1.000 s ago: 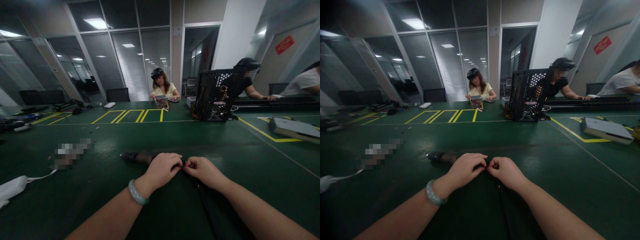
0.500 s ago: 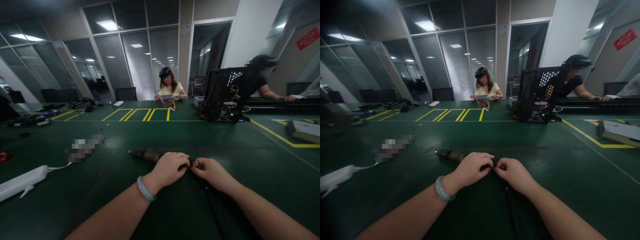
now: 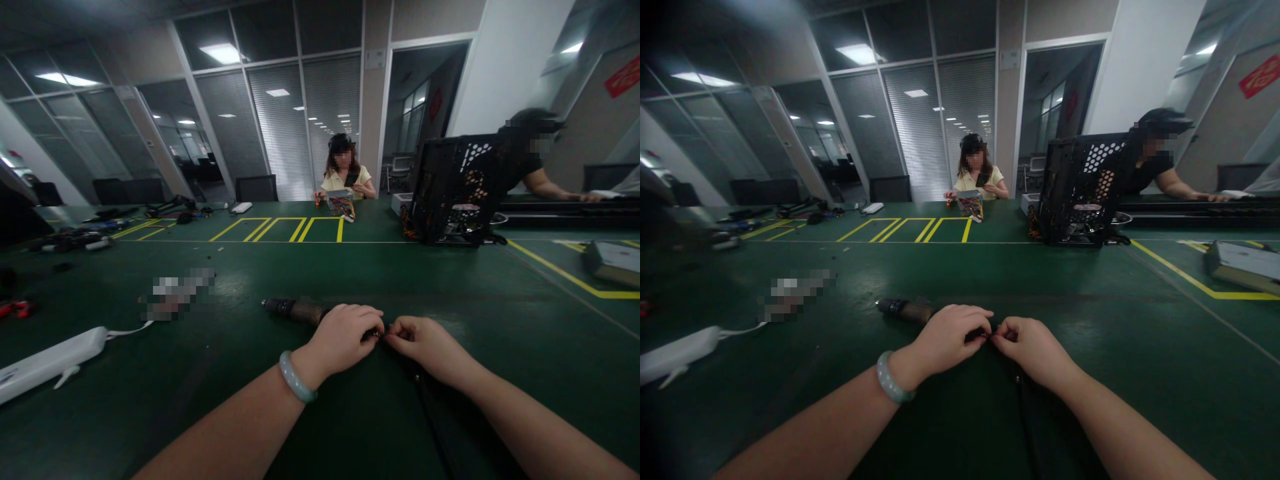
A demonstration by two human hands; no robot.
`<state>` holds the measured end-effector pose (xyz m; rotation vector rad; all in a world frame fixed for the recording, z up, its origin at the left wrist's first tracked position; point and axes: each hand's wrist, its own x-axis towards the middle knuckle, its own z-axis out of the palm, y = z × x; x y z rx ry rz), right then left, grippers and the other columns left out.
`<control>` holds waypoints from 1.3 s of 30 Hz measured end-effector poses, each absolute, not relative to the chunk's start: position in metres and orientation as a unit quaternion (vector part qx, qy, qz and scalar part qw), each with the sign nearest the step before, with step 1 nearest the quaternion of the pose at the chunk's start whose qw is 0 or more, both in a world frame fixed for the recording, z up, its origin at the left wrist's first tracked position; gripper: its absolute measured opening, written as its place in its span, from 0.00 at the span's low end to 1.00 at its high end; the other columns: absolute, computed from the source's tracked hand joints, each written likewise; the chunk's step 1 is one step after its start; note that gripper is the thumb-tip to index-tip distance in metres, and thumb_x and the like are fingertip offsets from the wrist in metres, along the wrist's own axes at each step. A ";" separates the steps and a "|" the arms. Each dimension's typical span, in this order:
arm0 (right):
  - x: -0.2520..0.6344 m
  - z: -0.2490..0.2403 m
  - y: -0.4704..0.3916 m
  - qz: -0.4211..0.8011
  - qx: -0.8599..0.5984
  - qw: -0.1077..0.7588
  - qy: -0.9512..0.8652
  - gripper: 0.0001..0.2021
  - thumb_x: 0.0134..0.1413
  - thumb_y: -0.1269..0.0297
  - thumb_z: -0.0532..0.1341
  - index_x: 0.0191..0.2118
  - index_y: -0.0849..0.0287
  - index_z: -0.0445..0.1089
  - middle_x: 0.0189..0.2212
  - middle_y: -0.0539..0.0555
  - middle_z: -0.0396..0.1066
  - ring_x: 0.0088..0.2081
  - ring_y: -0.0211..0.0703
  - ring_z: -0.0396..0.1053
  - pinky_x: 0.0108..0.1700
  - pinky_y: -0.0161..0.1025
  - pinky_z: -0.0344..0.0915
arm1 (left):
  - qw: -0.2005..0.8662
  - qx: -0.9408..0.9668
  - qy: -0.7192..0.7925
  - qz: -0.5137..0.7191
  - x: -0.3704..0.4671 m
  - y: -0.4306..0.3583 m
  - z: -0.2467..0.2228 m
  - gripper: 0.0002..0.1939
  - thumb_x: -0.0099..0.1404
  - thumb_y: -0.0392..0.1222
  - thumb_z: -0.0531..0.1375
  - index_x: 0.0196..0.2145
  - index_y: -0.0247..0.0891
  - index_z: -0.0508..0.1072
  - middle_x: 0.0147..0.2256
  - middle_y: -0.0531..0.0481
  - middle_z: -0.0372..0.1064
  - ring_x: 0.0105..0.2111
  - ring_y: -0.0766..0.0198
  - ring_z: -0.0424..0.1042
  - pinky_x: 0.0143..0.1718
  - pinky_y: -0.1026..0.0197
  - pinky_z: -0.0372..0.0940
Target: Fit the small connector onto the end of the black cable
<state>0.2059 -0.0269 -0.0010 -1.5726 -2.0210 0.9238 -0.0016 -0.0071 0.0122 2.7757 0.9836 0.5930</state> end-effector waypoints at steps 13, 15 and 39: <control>0.205 0.000 -0.027 0.334 -0.564 0.209 -0.726 0.12 0.56 0.56 0.58 0.33 0.58 0.73 0.26 0.49 0.73 0.27 0.39 0.67 0.26 0.33 0.56 | 0.064 0.927 0.317 0.191 0.000 -0.008 0.013 0.05 0.65 0.36 0.58 0.40 0.43 0.70 0.51 0.54 0.68 0.51 0.61 0.67 0.51 0.55 0.60; 0.205 -0.002 -0.026 0.330 -0.563 0.214 -0.727 0.12 0.55 0.56 0.58 0.32 0.58 0.73 0.25 0.49 0.73 0.27 0.39 0.67 0.27 0.33 0.55 | 0.065 0.919 0.335 0.197 0.000 -0.008 0.013 0.08 0.63 0.38 0.60 0.41 0.42 0.69 0.50 0.52 0.69 0.50 0.60 0.68 0.51 0.54 0.61; 0.206 -0.001 -0.027 0.332 -0.564 0.211 -0.726 0.12 0.56 0.56 0.58 0.32 0.58 0.73 0.26 0.50 0.73 0.28 0.39 0.68 0.27 0.33 0.56 | 0.077 0.926 0.312 0.199 -0.002 -0.010 0.013 0.06 0.65 0.35 0.57 0.40 0.42 0.69 0.50 0.53 0.69 0.52 0.61 0.66 0.54 0.54 0.58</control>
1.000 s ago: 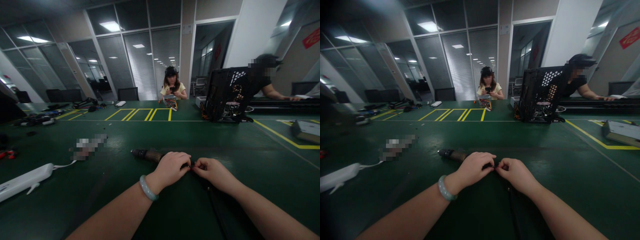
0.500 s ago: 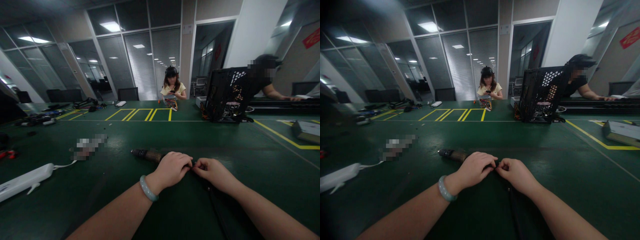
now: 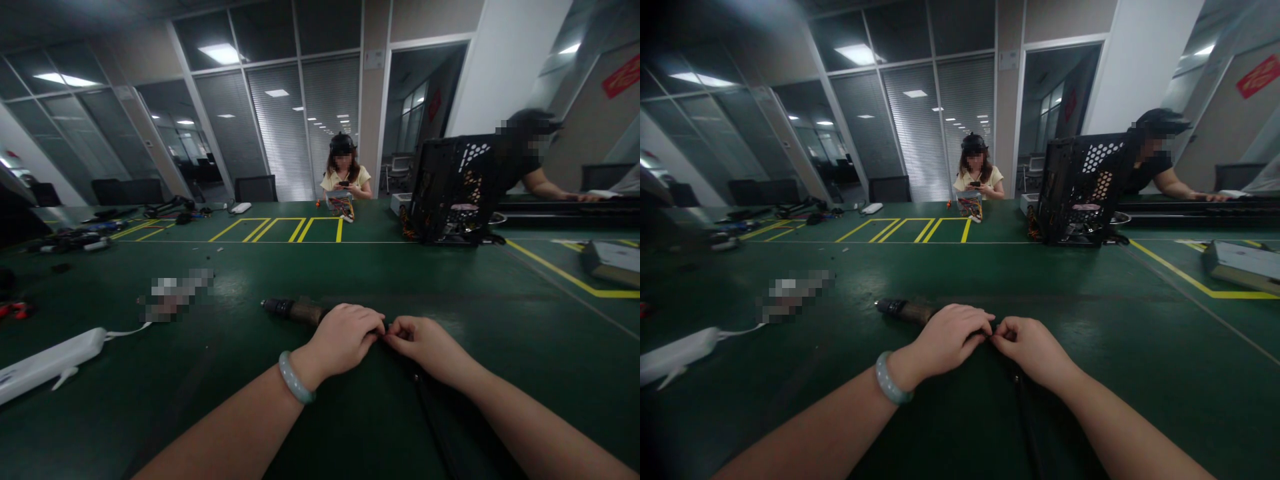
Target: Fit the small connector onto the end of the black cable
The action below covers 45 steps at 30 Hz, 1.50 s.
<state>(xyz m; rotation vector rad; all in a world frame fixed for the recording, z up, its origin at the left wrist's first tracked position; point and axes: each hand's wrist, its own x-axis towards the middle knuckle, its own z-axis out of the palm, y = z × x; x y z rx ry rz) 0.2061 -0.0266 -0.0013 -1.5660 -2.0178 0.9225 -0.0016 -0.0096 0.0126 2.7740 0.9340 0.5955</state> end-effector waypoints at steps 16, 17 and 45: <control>0.207 -0.003 -0.027 0.340 -0.559 0.220 -0.724 0.11 0.56 0.56 0.58 0.32 0.57 0.73 0.26 0.49 0.73 0.27 0.39 0.68 0.28 0.34 0.56 | 0.081 0.919 0.324 0.209 -0.001 -0.010 0.012 0.07 0.64 0.39 0.60 0.41 0.42 0.69 0.49 0.53 0.69 0.50 0.60 0.67 0.52 0.54 0.60; 0.207 -0.003 -0.027 0.340 -0.559 0.220 -0.723 0.11 0.55 0.57 0.58 0.32 0.57 0.73 0.26 0.49 0.73 0.27 0.39 0.68 0.28 0.34 0.56 | 0.083 0.914 0.333 0.215 -0.001 -0.010 0.011 0.09 0.63 0.42 0.61 0.42 0.42 0.68 0.49 0.52 0.69 0.49 0.59 0.68 0.51 0.54 0.60; 0.209 -0.005 -0.026 0.341 -0.547 0.246 -0.724 0.09 0.54 0.58 0.60 0.32 0.58 0.73 0.26 0.49 0.74 0.27 0.38 0.69 0.27 0.32 0.58 | 0.069 0.916 0.329 0.219 0.000 -0.002 0.003 0.04 0.64 0.38 0.58 0.38 0.41 0.70 0.49 0.50 0.69 0.49 0.57 0.68 0.49 0.51 0.63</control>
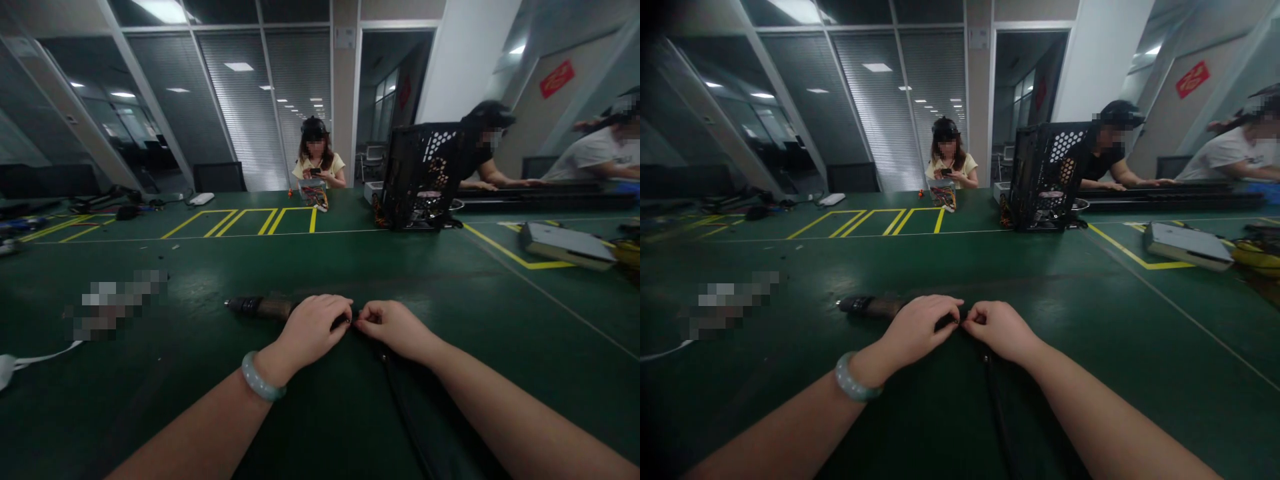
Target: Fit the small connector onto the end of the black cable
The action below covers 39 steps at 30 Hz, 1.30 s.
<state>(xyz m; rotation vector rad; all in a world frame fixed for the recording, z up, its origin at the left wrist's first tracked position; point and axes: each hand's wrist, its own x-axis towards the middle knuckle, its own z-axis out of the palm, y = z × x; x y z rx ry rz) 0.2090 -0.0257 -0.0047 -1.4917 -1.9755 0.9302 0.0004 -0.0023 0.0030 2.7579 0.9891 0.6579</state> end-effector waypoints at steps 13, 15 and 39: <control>0.209 0.001 -0.029 0.335 -0.555 0.232 -0.725 0.10 0.55 0.58 0.60 0.33 0.58 0.74 0.27 0.49 0.74 0.28 0.38 0.69 0.27 0.32 0.57 | 0.067 0.916 0.339 0.205 0.000 -0.001 0.002 0.04 0.64 0.41 0.59 0.37 0.40 0.69 0.49 0.49 0.69 0.49 0.56 0.68 0.50 0.50 0.63; 0.209 0.000 -0.028 0.331 -0.552 0.231 -0.729 0.09 0.55 0.58 0.60 0.33 0.58 0.74 0.27 0.49 0.74 0.27 0.37 0.69 0.27 0.32 0.57 | 0.066 0.921 0.330 0.198 0.000 -0.002 0.004 0.03 0.64 0.37 0.58 0.38 0.41 0.69 0.50 0.51 0.68 0.49 0.58 0.68 0.51 0.50 0.62; 0.210 -0.005 -0.026 0.337 -0.543 0.238 -0.732 0.07 0.53 0.61 0.61 0.33 0.58 0.73 0.28 0.49 0.74 0.29 0.38 0.70 0.29 0.32 0.60 | 0.073 0.909 0.350 0.212 0.000 -0.003 0.002 0.10 0.63 0.43 0.61 0.42 0.40 0.69 0.49 0.48 0.69 0.48 0.57 0.69 0.49 0.51 0.63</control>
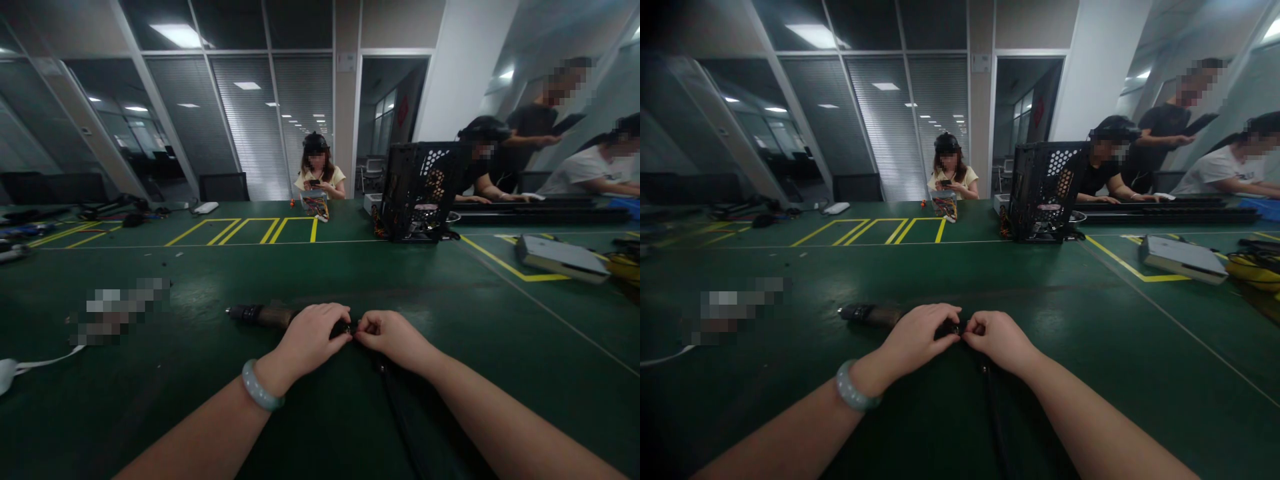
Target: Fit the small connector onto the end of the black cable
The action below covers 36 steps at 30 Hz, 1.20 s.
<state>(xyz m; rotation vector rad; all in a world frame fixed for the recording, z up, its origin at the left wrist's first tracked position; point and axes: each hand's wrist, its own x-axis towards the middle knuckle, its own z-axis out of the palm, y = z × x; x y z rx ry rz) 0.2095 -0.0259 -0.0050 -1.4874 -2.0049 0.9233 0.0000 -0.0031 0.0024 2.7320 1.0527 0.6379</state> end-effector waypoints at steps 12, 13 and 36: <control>0.209 -0.008 -0.025 0.343 -0.540 0.248 -0.727 0.08 0.53 0.61 0.61 0.32 0.59 0.73 0.26 0.49 0.73 0.28 0.37 0.68 0.28 0.31 0.59 | 0.074 0.911 0.347 0.211 0.000 -0.004 0.003 0.10 0.63 0.41 0.61 0.43 0.41 0.69 0.48 0.49 0.69 0.48 0.57 0.69 0.50 0.51 0.63; 0.208 -0.008 -0.025 0.347 -0.541 0.248 -0.725 0.07 0.53 0.61 0.61 0.32 0.59 0.73 0.27 0.49 0.73 0.28 0.38 0.69 0.28 0.31 0.59 | 0.074 0.907 0.354 0.214 0.000 -0.004 0.003 0.11 0.63 0.43 0.62 0.43 0.40 0.69 0.48 0.48 0.69 0.48 0.57 0.68 0.50 0.51 0.63; 0.206 -0.002 -0.025 0.368 -0.550 0.221 -0.716 0.08 0.57 0.60 0.58 0.32 0.57 0.71 0.26 0.48 0.73 0.28 0.38 0.68 0.29 0.32 0.58 | 0.098 0.906 0.360 0.200 0.001 -0.006 0.014 0.04 0.63 0.36 0.59 0.37 0.41 0.70 0.46 0.54 0.71 0.46 0.60 0.69 0.50 0.54 0.61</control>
